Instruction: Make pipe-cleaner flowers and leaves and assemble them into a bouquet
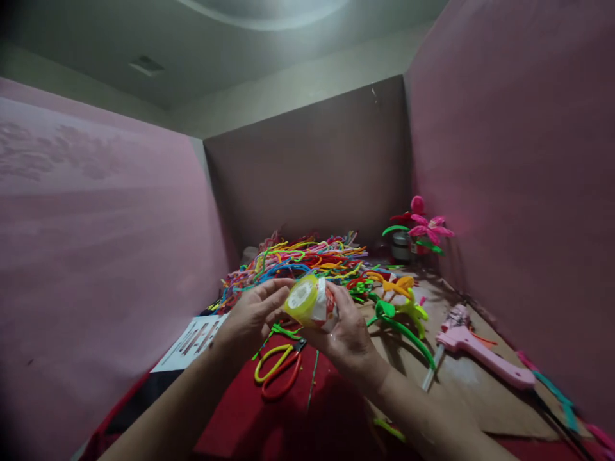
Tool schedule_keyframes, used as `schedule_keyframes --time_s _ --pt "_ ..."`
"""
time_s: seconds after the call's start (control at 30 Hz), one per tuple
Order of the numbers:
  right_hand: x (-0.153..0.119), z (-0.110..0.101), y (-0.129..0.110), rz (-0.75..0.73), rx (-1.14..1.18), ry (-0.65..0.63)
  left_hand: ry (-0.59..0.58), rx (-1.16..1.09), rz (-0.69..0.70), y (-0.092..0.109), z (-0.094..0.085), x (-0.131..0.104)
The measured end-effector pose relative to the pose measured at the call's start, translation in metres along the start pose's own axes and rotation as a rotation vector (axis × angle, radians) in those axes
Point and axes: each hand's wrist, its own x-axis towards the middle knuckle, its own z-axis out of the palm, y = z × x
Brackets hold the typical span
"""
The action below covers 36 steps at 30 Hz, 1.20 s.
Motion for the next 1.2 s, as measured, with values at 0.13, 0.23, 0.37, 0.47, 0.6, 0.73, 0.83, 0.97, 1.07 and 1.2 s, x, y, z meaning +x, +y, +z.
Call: schedule_keyframes --time_s 0.13,0.23,0.37,0.47,0.6,0.73,0.83,0.97,1.07,1.2 --pt "-0.009 0.003 0.003 -0.006 0.008 0.019 0.149 0.025 0.024 -0.017 0.001 -0.003" --pt "-0.015 0.007 0.003 -0.118 -0.081 0.066 0.306 0.381 0.153 -0.022 0.004 -0.006" --pt "-0.019 0.009 0.003 -0.211 -0.183 0.080 0.370 0.761 0.351 -0.027 0.001 -0.007" --pt "-0.018 0.006 0.002 -0.205 -0.164 0.058 0.275 0.779 0.265 -0.030 -0.006 -0.005" --pt "-0.018 0.002 0.002 -0.212 -0.147 -0.018 0.106 0.710 0.350 -0.017 -0.010 -0.008" --pt "-0.022 -0.001 0.002 -0.245 -0.110 -0.096 -0.208 0.688 0.319 0.010 -0.006 -0.010" --pt "-0.025 -0.002 0.001 -0.285 -0.056 -0.168 -0.390 0.680 0.153 0.024 -0.002 -0.009" --pt "-0.028 -0.003 0.002 -0.326 -0.008 -0.225 -0.367 0.645 0.008 0.028 0.004 -0.009" --pt "-0.031 -0.003 0.003 -0.329 -0.016 -0.239 -0.290 0.620 -0.039 0.025 0.009 -0.011" --pt "-0.033 -0.002 0.003 -0.279 -0.015 -0.293 -0.192 0.548 -0.109 0.019 0.012 -0.012"
